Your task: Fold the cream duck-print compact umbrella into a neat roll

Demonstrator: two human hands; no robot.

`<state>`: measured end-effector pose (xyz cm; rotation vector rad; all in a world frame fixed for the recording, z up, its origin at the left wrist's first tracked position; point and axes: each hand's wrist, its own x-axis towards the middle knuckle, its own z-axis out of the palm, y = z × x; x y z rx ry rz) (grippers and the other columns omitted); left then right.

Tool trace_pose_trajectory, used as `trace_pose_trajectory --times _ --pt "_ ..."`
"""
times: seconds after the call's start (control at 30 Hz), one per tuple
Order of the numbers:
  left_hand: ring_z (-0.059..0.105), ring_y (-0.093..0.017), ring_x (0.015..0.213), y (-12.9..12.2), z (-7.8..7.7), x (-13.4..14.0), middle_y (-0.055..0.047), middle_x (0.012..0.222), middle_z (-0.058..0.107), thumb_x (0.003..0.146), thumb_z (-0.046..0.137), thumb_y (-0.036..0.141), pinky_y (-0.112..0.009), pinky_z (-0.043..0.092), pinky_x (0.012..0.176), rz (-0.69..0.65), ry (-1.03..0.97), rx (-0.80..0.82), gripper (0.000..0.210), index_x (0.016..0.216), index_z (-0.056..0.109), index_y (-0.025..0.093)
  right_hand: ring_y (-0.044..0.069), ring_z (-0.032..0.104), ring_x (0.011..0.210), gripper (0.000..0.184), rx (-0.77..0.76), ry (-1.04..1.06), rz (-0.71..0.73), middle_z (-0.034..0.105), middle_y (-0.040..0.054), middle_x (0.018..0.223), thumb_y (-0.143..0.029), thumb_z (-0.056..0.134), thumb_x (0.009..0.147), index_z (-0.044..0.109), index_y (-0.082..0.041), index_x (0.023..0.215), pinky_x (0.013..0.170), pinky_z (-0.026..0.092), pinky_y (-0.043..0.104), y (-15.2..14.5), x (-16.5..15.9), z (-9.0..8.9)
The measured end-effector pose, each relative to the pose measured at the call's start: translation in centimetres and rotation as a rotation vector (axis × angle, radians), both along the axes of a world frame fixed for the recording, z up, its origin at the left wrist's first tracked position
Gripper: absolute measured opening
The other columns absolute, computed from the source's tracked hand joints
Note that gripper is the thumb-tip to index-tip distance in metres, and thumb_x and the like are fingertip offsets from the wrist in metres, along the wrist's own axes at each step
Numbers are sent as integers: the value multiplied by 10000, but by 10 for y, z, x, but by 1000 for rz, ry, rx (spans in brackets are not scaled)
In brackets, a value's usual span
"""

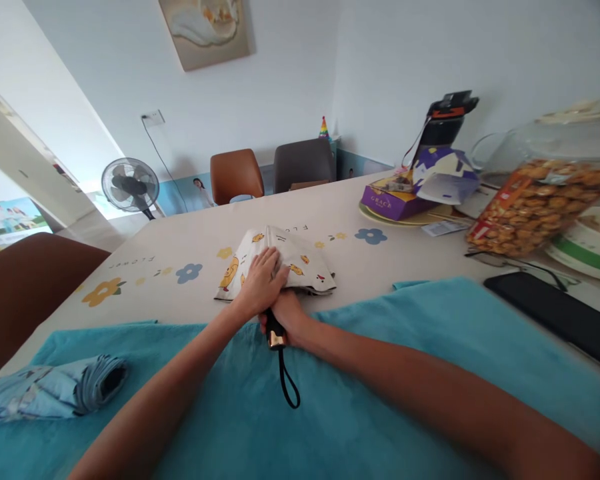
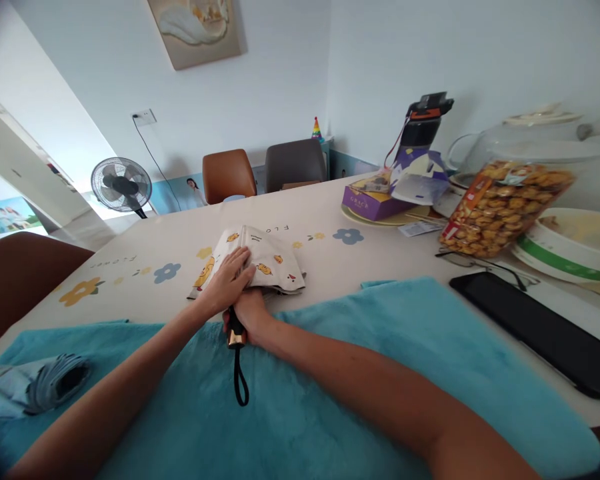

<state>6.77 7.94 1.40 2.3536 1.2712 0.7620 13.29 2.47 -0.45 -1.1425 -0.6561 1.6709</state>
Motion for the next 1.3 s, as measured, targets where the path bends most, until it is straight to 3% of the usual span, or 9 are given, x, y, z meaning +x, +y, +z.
trace_pose_trajectory --times 0.13,0.27,0.47,0.63,0.8,0.93,1.03,1.13,1.3 --pt "128 -239 1439 16 -7 -8 -128 1533 249 844 501 373 -443 117 1169 98 -199 -30 579 1373 414 153 121 430 289 236 15 -124 70 458 -11 354 -138 493 776 468 -216 555 274 357 221 -6 -2 0" --pt "69 -223 1447 20 4 -17 -107 1572 98 833 539 408 -401 88 1177 286 -406 -37 692 1436 287 179 116 441 292 294 95 -259 181 468 2 364 -128 514 748 450 -217 475 280 367 227 -13 -4 1" --pt "582 -282 1134 14 25 -19 -125 1247 605 751 639 428 -418 479 970 268 -880 -337 552 1225 522 171 116 467 326 364 229 -446 304 482 14 389 -148 486 755 424 -215 403 329 413 242 -17 0 5" --pt "670 -284 938 16 38 -24 -129 1005 703 714 653 368 -415 559 853 199 -1116 -713 434 1079 617 135 114 470 317 341 325 -498 344 487 -2 379 -129 496 733 434 -213 408 325 415 230 -17 5 10" --pt "659 -293 969 15 47 -29 -115 1014 704 740 593 386 -435 552 882 160 -1153 -649 454 1125 601 146 99 452 324 311 424 -525 311 466 -13 362 -132 534 721 441 -207 434 315 384 198 -15 7 17" --pt "655 -278 976 11 57 -29 -103 1044 695 733 582 353 -411 553 882 188 -1138 -476 495 1182 569 145 123 560 514 64 463 -445 203 587 -4 574 -182 646 688 583 -182 698 399 460 184 -12 7 20" --pt "655 -275 969 8 64 -30 -100 1029 697 736 571 354 -408 553 879 186 -1113 -442 508 1201 561 149 158 618 701 351 493 -305 187 633 23 835 -226 716 652 594 -195 980 457 519 201 -12 9 23" --pt "653 -287 971 8 65 -33 -106 1007 700 748 564 378 -426 547 884 160 -1116 -496 500 1193 569 151 193 649 796 419 456 -87 259 622 32 858 -250 721 651 562 -182 1033 503 566 244 -15 10 29" --pt "642 -322 989 17 53 -39 -144 955 702 768 553 475 -463 533 887 93 -1040 -636 496 1116 613 127 124 533 372 194 304 59 434 556 -33 494 -279 627 732 548 -148 851 331 441 213 -23 5 33"
